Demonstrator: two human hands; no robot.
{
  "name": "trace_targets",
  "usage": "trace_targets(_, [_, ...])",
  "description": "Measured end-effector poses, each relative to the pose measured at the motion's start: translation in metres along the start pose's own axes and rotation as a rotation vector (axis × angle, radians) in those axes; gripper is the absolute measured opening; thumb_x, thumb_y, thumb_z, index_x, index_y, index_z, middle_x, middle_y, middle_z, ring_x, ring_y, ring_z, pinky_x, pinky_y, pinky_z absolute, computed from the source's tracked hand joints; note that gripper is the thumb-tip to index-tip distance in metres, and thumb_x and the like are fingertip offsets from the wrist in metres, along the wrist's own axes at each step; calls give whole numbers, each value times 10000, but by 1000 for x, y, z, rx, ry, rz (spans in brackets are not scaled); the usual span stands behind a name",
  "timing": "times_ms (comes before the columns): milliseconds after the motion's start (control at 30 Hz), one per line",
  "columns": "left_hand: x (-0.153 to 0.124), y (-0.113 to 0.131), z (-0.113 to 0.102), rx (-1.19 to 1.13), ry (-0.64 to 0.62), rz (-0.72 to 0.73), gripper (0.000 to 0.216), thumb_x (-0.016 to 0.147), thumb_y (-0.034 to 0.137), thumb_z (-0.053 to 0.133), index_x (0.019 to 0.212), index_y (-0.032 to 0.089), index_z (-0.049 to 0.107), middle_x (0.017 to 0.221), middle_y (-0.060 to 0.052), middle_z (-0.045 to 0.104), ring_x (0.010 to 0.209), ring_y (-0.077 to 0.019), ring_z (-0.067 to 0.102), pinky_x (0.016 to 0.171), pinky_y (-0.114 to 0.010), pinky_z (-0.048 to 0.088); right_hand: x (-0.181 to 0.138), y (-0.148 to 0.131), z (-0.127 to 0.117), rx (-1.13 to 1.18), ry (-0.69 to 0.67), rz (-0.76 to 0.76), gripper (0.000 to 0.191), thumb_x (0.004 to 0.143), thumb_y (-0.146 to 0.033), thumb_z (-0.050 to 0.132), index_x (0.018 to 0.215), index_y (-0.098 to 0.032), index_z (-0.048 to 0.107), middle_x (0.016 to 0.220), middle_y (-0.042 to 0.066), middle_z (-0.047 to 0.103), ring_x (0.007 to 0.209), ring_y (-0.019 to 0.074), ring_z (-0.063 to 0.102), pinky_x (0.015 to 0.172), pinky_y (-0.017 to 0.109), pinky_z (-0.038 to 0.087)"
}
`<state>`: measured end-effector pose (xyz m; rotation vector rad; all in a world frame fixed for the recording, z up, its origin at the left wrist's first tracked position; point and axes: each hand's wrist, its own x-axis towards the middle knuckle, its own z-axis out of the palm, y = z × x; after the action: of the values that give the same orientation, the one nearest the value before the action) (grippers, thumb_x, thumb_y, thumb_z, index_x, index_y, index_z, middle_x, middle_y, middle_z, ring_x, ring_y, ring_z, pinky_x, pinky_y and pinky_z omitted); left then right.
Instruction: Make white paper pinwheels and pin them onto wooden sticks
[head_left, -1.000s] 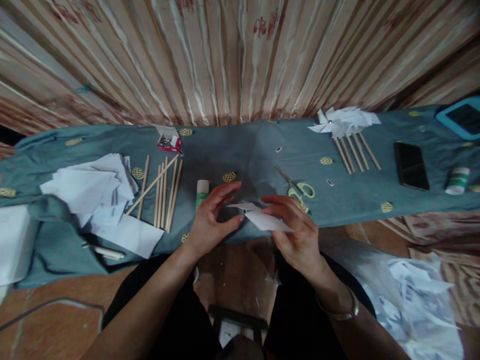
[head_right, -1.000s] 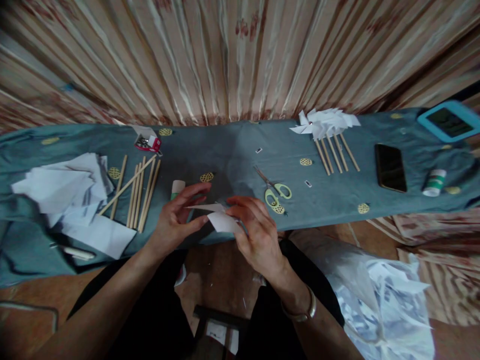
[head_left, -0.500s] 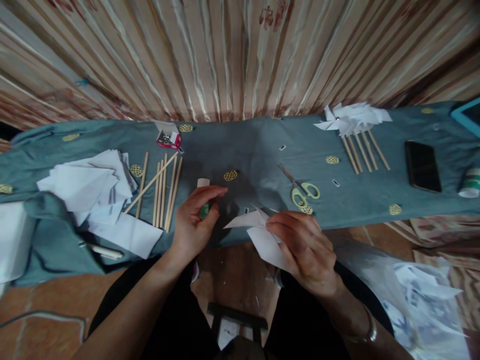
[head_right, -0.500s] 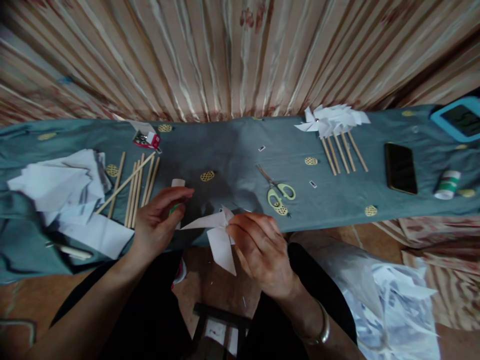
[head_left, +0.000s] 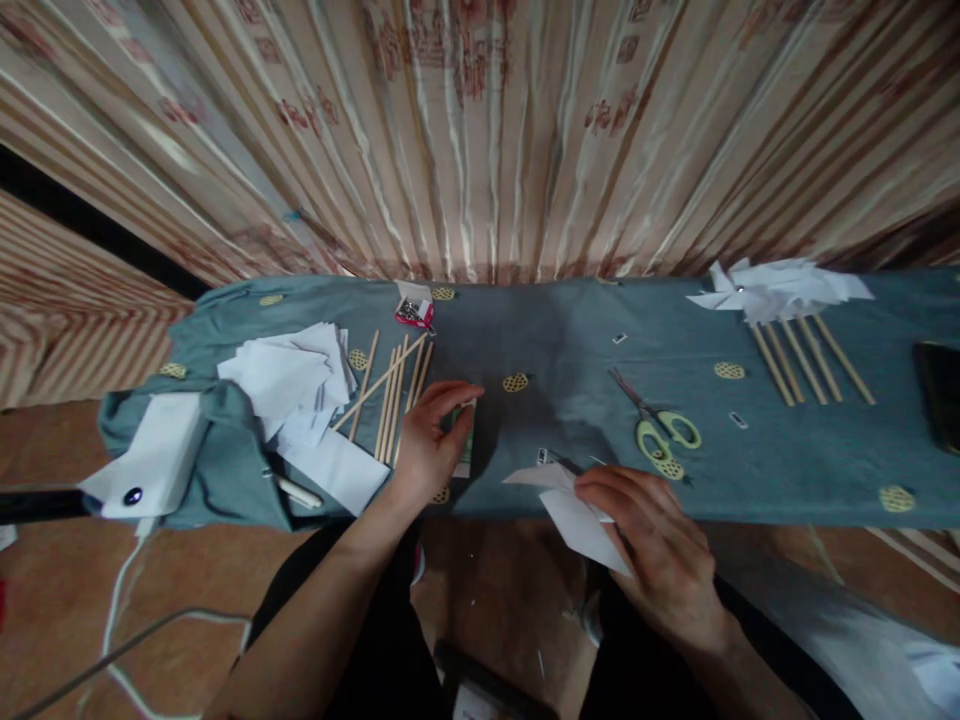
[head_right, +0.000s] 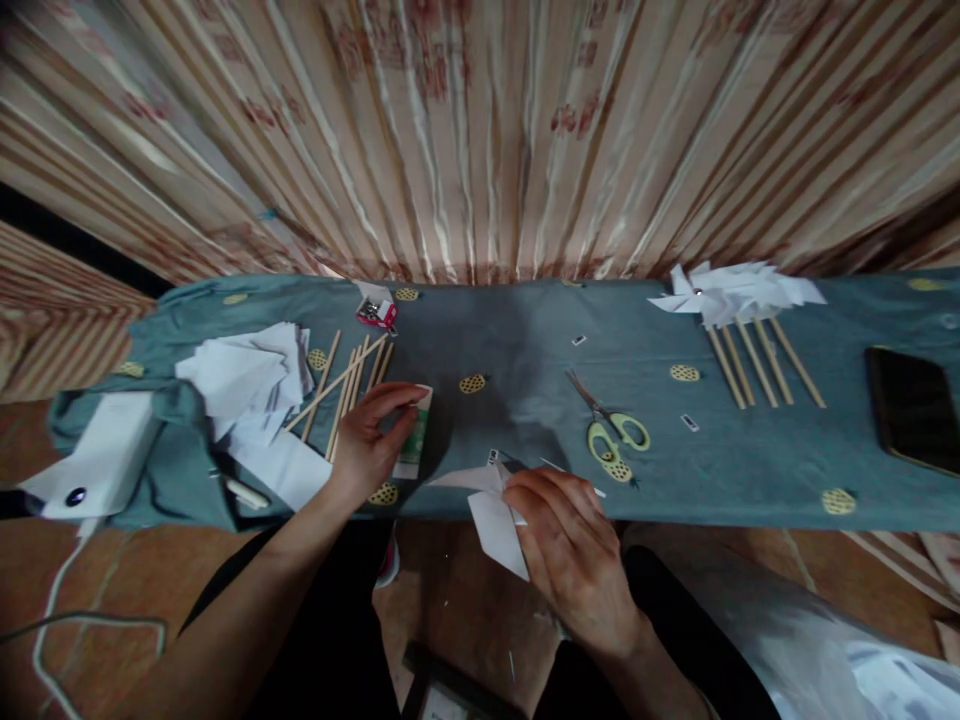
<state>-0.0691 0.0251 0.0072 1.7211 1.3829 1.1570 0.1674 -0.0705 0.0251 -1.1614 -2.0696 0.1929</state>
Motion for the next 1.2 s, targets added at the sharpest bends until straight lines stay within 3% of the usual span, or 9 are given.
trace_targets(133, [8,-11,-8,71,26,-7,177,869,304,634,939,202,761,1004,-77,714,966,-198,673,913,-343,526,-1,0,2,15,-5,-9,295,910,-59,490,1168,-161,587,1024,122,706,1009,236,641,876,398,492])
trace_targets(300, [32,-41,-33,268,148,23,202,857,277,604,970,198,751,1033,-75,725,1025,-224,658,978,-395,490,-1,0,3,6,5,4,293,911,-67,491,1159,-179,599,1015,110,719,998,237,662,873,404,507])
trace_targets(500, [58,-68,-57,407,206,-66,205,824,237,591,939,169,747,991,-93,738,1004,-238,660,976,-391,482,0,1,4,-1,20,-7,292,906,-71,500,1146,-193,613,1004,99,731,979,232,683,858,397,527])
trace_targets(800, [73,-89,-57,552,161,-114,212,782,269,631,926,172,751,977,-101,745,956,-256,658,932,-395,496,5,-2,1,-27,22,2,283,906,-56,489,1113,-206,611,977,79,737,948,213,687,840,390,541])
trace_targets(1200, [74,-89,-55,553,178,-98,166,769,241,608,852,191,743,834,-61,703,865,-237,658,876,-380,512,4,-6,-2,-29,49,9,300,896,-51,476,1112,-208,614,980,70,744,936,206,693,837,388,558])
